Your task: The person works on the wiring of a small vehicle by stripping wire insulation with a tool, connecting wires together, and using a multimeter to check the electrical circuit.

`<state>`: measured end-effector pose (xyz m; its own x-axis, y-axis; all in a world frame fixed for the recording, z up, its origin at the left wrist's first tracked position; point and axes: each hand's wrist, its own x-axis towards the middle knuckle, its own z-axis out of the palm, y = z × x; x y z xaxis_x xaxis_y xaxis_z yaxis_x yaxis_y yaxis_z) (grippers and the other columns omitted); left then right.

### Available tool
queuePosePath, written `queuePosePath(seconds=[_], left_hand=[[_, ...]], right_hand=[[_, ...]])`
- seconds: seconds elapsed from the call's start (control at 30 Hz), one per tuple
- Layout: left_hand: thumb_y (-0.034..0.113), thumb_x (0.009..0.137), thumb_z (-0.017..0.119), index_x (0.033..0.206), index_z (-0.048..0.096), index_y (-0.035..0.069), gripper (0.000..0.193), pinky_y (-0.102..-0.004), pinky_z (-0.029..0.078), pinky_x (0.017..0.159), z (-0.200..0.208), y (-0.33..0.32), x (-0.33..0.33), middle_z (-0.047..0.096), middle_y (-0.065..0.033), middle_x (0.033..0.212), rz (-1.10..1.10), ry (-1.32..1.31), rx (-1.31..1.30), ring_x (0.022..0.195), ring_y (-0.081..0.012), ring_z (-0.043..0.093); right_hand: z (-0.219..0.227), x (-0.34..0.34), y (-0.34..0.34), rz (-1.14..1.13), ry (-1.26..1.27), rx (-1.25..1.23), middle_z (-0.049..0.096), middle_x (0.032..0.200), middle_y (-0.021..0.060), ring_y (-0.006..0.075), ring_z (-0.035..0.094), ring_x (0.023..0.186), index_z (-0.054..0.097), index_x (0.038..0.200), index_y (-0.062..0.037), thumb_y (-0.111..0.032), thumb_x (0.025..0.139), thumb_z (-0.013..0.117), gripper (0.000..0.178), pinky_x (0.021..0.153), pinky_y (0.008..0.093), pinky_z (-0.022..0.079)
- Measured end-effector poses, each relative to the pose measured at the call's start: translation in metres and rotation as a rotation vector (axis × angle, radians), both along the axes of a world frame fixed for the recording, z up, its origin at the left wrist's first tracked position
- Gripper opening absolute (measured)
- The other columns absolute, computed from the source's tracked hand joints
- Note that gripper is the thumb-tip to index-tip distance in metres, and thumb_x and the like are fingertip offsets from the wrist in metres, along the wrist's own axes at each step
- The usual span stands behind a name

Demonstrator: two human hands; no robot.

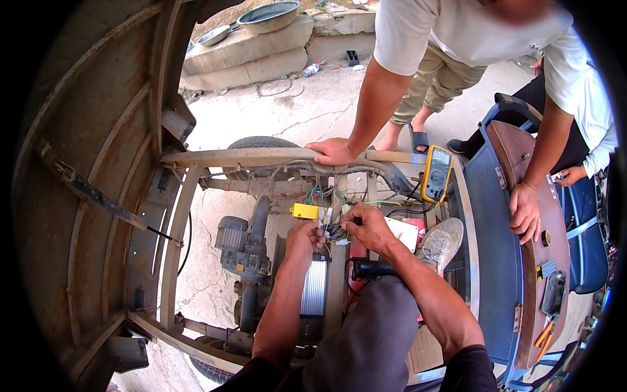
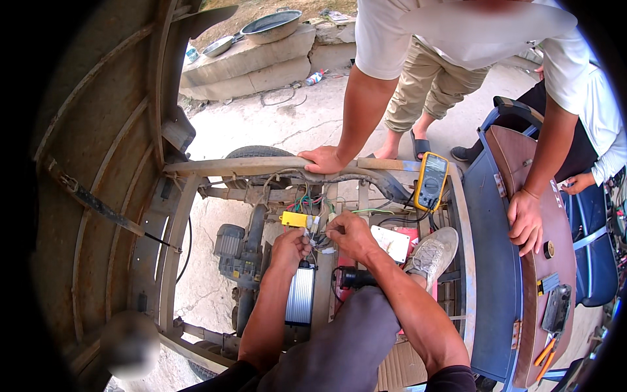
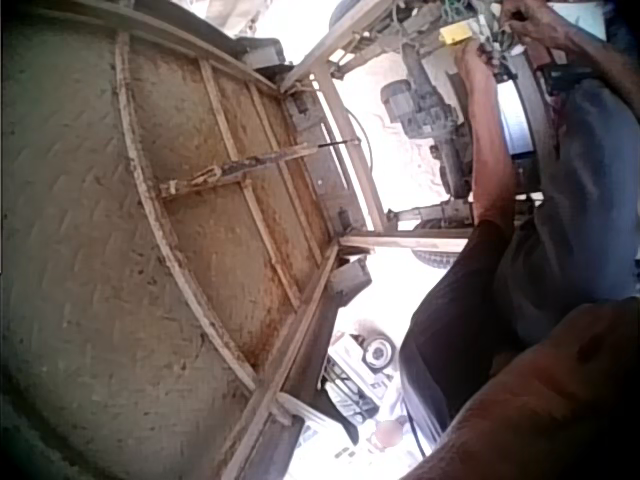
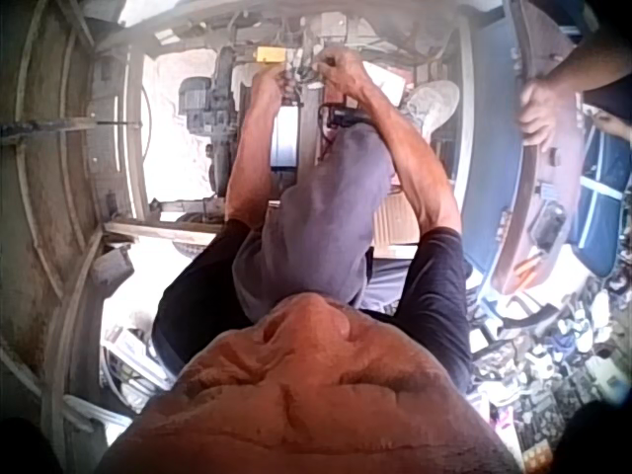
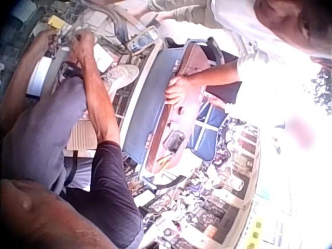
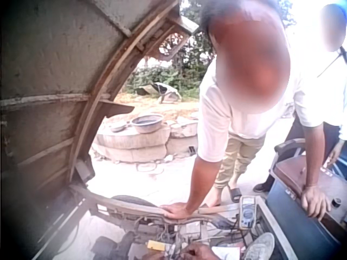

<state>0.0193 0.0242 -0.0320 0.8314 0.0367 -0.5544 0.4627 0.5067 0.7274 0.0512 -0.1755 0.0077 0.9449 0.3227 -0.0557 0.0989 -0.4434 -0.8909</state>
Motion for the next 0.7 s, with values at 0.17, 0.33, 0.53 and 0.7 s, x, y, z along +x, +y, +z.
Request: queuePosePath(seconds=[0.17, 0.33, 0.53, 0.7], left_hand=[[0.019, 0.091, 0.062, 0.09, 0.06, 0.006, 0.013, -0.0259, 0.036, 0.05, -0.006, 0.004, 0.003, 0.058, -0.0031, 0.07, 0.032, 0.044, -0.103, 0.056, -0.0144, 0.05], [0.02, 0.091, 0.063, 0.09, 0.059, 0.005, 0.015, -0.0248, 0.032, 0.048, -0.009, 0.005, 0.007, 0.056, -0.0035, 0.07, -0.031, 0.1, -0.149, 0.054, -0.0121, 0.043], [0.018, 0.091, 0.063, 0.087, 0.058, 0.004, 0.016, -0.0231, 0.03, 0.042, -0.014, 0.007, 0.008, 0.056, -0.003, 0.068, -0.047, 0.1, -0.178, 0.051, -0.0097, 0.046], [0.02, 0.093, 0.061, 0.09, 0.057, 0.006, 0.016, -0.0241, 0.03, 0.047, -0.007, 0.001, 0.007, 0.054, -0.003, 0.072, -0.018, 0.099, -0.126, 0.054, -0.0099, 0.042]], right_hand=[[0.0, 0.0, 0.001, 0.0, -0.002, 0.0, 0.063, 0.088, 0.0108, 0.0214, 0.064, 0.081, 0.073, 0.09, -0.0015, -0.006, 0.08, 0.074, 0.011, 0.074, 0.0322, 0.052], [0.0, 0.0, 0.0, -0.001, -0.021, 0.0, 0.062, 0.088, 0.0107, 0.0214, 0.063, 0.081, 0.073, 0.09, -0.0017, -0.006, 0.08, 0.074, 0.011, 0.074, 0.0323, 0.052], [-0.003, 0.001, 0.0, 0.013, -0.026, -0.002, 0.061, 0.088, 0.0132, 0.0248, 0.064, 0.079, 0.071, 0.088, -0.0007, -0.006, 0.079, 0.074, 0.01, 0.074, 0.0338, 0.052], [0.0, 0.0, 0.001, 0.009, 0.001, 0.027, 0.061, 0.087, 0.0127, 0.024, 0.064, 0.079, 0.071, 0.088, -0.0006, -0.006, 0.079, 0.073, 0.01, 0.073, 0.0337, 0.052]])
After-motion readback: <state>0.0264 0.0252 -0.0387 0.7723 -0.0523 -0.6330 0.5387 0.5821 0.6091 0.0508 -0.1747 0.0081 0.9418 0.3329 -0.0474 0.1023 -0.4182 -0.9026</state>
